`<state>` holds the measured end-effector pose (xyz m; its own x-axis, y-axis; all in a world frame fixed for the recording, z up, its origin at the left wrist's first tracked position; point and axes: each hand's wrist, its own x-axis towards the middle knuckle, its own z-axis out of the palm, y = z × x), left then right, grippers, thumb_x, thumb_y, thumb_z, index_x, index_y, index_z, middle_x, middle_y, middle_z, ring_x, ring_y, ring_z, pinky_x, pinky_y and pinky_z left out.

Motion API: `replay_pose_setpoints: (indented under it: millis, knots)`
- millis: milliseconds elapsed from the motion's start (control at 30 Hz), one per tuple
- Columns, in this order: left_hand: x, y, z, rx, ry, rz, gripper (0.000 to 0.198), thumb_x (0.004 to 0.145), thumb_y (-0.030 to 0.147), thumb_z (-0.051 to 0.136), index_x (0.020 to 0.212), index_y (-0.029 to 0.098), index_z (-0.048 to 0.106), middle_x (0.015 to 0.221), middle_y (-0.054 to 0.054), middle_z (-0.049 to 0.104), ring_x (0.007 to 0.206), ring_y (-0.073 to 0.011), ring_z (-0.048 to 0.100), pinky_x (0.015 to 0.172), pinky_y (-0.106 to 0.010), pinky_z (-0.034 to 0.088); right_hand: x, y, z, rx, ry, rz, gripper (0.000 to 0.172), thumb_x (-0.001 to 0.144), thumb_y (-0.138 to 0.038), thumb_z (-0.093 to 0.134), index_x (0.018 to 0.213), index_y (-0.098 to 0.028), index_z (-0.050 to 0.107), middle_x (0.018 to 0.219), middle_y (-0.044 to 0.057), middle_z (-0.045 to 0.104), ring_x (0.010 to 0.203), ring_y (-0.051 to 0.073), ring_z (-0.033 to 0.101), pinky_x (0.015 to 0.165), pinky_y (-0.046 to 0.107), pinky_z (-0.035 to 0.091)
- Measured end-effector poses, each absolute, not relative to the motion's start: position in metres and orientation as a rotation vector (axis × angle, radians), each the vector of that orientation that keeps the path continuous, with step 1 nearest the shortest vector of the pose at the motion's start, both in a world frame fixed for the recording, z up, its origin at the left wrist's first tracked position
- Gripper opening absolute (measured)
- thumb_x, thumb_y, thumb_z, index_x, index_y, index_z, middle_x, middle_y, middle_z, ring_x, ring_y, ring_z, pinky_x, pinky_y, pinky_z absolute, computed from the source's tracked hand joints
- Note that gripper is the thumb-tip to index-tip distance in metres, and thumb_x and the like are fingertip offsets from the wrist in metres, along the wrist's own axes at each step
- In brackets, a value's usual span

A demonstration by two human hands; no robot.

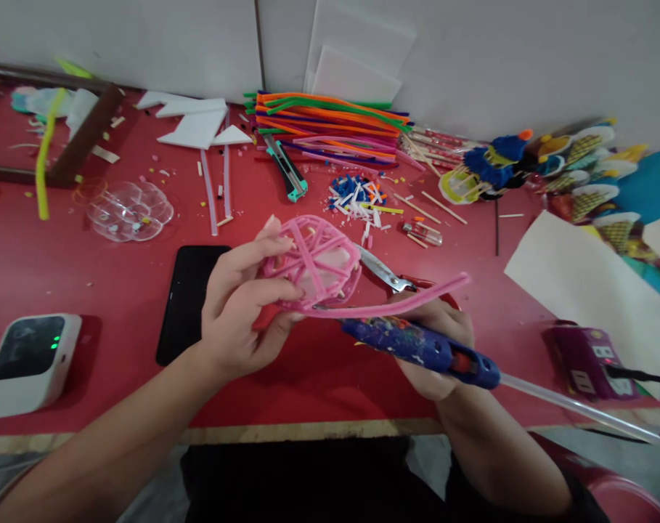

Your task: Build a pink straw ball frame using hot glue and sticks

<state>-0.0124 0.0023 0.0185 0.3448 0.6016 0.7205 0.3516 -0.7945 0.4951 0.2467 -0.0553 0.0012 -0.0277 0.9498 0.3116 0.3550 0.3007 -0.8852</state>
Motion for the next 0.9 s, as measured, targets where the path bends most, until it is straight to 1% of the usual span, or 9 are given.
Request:
replay_pose_setpoints:
  millis: [33, 100, 267, 433, 533, 633, 700, 800, 900]
  knots:
    - [-0.012, 0.002, 0.020, 2.355, 0.849, 1.429, 0.006, 0.101, 0.026, 0.055, 0.106, 0.025, 0.057, 0.133, -0.011, 0.055, 0.142, -0.0298, 0.054, 0.119, -0.058, 0.050, 0.246, -0.055, 0.004, -1.200, -1.611, 0.733, 0.014, 0.069, -0.033, 0.071, 0.082, -0.029, 0.071, 0.068, -0.002, 0.070, 0.057, 0.020, 0.064, 0.057, 0.036, 0.056]
    - [-0.013, 0.002, 0.022, 2.360, 0.850, 1.418, 0.005, 0.102, 0.028, 0.054, 0.106, 0.027, 0.057, 0.133, -0.010, 0.055, 0.141, -0.0305, 0.055, 0.118, -0.059, 0.050, 0.247, -0.055, 0.007, -1.158, -1.654, 0.686, 0.014, 0.070, -0.033, 0.070, 0.084, -0.030, 0.072, 0.070, -0.001, 0.070, 0.057, 0.020, 0.065, 0.056, 0.036, 0.056]
    - [-0.015, 0.000, 0.023, 2.375, 0.861, 1.411, 0.006, 0.102, 0.030, 0.055, 0.106, 0.026, 0.057, 0.133, -0.010, 0.056, 0.138, -0.0296, 0.057, 0.117, -0.059, 0.052, 0.250, -0.060, 0.000, -1.165, -1.619, 0.694, 0.017, 0.074, -0.046, 0.070, 0.084, -0.031, 0.073, 0.072, 0.002, 0.071, 0.065, 0.026, 0.069, 0.059, 0.042, 0.058]
    - [-0.017, -0.001, 0.019, 2.386, 0.878, 1.399, 0.010, 0.102, 0.035, 0.055, 0.108, 0.028, 0.057, 0.132, -0.010, 0.055, 0.136, -0.0280, 0.058, 0.117, -0.060, 0.051, 0.251, -0.065, -0.008, -1.161, -1.561, 0.792, 0.019, 0.078, -0.048, 0.070, 0.085, -0.030, 0.073, 0.074, 0.004, 0.071, 0.065, 0.026, 0.067, 0.059, 0.044, 0.058]
    - [-0.016, 0.000, 0.019, 2.362, 0.842, 1.416, 0.008, 0.100, 0.030, 0.057, 0.107, 0.027, 0.058, 0.132, -0.010, 0.057, 0.136, -0.0304, 0.058, 0.114, -0.061, 0.053, 0.252, -0.066, -0.009, -1.180, -1.556, 0.814, 0.019, 0.079, -0.048, 0.070, 0.086, -0.030, 0.072, 0.074, 0.004, 0.070, 0.064, 0.027, 0.067, 0.057, 0.043, 0.057]
    - [-0.015, -0.001, 0.020, 2.358, 0.808, 1.397, 0.007, 0.100, 0.027, 0.056, 0.107, 0.025, 0.058, 0.133, -0.011, 0.056, 0.139, -0.0309, 0.056, 0.116, -0.061, 0.052, 0.254, -0.066, -0.007, -1.188, -1.615, 0.824, 0.021, 0.078, -0.050, 0.071, 0.085, -0.030, 0.071, 0.072, 0.004, 0.069, 0.064, 0.027, 0.066, 0.057, 0.044, 0.057]
    - [-0.015, -0.002, 0.022, 2.358, 0.797, 1.387, 0.006, 0.101, 0.027, 0.056, 0.106, 0.025, 0.057, 0.133, -0.012, 0.055, 0.140, -0.0308, 0.054, 0.118, -0.061, 0.050, 0.253, -0.065, -0.006, -1.173, -1.646, 0.785, 0.024, 0.078, -0.053, 0.070, 0.087, -0.030, 0.071, 0.073, 0.004, 0.069, 0.065, 0.027, 0.067, 0.059, 0.044, 0.058]
    - [-0.016, -0.001, 0.021, 2.353, 0.815, 1.372, 0.006, 0.101, 0.024, 0.056, 0.106, 0.024, 0.058, 0.134, -0.012, 0.055, 0.142, -0.0302, 0.053, 0.121, -0.059, 0.046, 0.252, -0.063, -0.006, -1.103, -1.663, 0.660, 0.031, 0.082, -0.059, 0.063, 0.092, -0.030, 0.072, 0.074, 0.004, 0.069, 0.066, 0.026, 0.069, 0.061, 0.043, 0.059]
    - [-0.017, 0.003, 0.019, 2.382, 0.719, 1.444, 0.010, 0.097, 0.021, 0.060, 0.107, 0.020, 0.059, 0.134, -0.013, 0.056, 0.142, -0.0301, 0.054, 0.120, -0.057, 0.046, 0.252, -0.062, -0.009, -1.072, -1.711, 0.555, 0.040, 0.085, -0.066, 0.055, 0.091, -0.029, 0.070, 0.071, 0.003, 0.067, 0.063, 0.023, 0.068, 0.058, 0.040, 0.059]
